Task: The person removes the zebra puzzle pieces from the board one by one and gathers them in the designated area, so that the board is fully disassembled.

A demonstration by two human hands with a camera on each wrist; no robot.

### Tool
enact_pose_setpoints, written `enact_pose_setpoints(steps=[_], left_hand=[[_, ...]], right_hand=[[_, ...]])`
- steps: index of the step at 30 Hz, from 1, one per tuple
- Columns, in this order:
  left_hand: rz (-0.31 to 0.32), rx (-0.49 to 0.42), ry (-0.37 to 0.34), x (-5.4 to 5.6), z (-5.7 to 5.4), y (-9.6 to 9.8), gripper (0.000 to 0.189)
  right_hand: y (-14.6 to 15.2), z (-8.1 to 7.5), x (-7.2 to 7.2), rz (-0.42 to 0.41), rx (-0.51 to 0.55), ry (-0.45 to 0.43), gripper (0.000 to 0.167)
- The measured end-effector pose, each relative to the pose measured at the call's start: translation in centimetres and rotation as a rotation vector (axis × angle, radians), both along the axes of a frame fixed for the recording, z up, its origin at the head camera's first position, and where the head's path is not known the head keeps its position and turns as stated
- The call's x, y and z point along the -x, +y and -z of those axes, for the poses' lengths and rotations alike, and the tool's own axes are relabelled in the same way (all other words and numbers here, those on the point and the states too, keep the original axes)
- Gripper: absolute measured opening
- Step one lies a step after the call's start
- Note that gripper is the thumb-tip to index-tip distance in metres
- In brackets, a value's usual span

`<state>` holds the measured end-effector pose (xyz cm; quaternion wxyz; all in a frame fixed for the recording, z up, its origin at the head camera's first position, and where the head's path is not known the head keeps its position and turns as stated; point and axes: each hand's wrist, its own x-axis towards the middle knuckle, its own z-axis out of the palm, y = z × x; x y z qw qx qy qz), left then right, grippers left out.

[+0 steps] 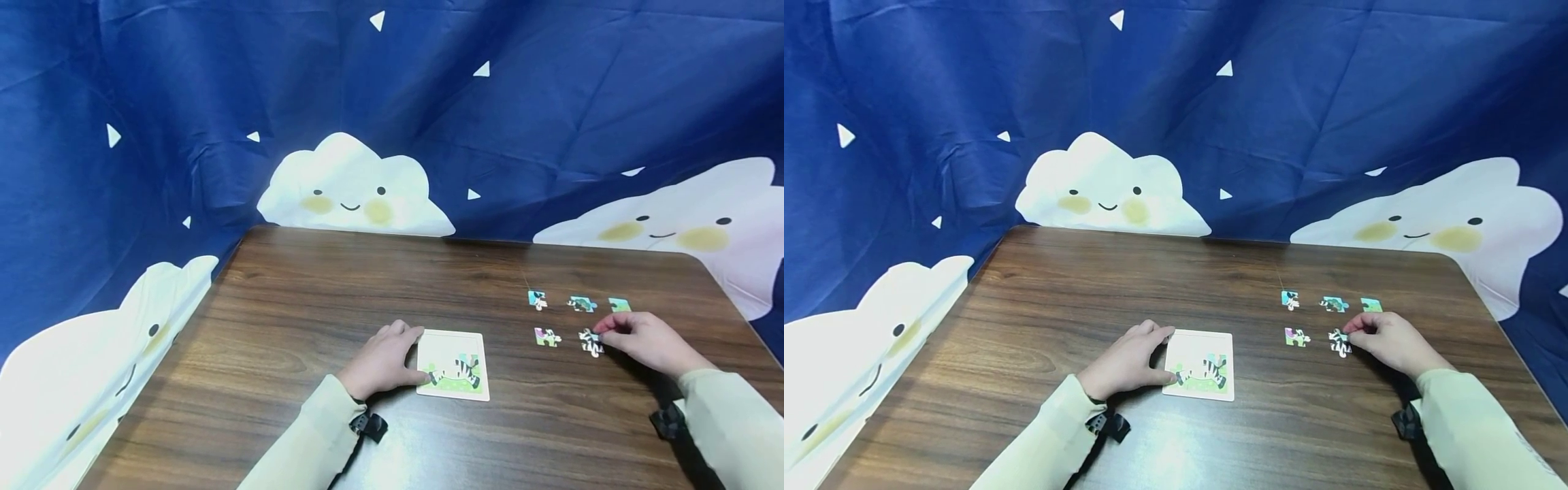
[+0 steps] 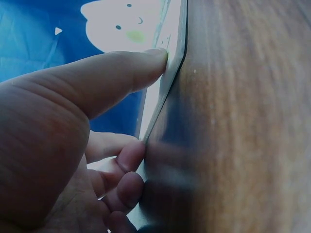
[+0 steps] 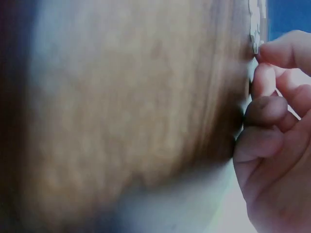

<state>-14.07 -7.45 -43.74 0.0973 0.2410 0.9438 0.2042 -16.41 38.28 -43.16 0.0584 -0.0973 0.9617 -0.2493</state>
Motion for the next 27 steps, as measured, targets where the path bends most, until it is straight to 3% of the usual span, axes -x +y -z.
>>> enact_pose_setpoints(steps=[16,27], left_hand=[[0.001,-0.005,-0.001,-0.1,-0.2,0.0,0.084],[0.004,-0.006,-0.007,-0.1,-0.2,0.1,0.083]], right_hand=[[-0.1,0.1,-0.5,0.023,0.019,-0.011,0.013],[-3.1,-0.5,-2.2,0.125,0.163,0.188,0.015]])
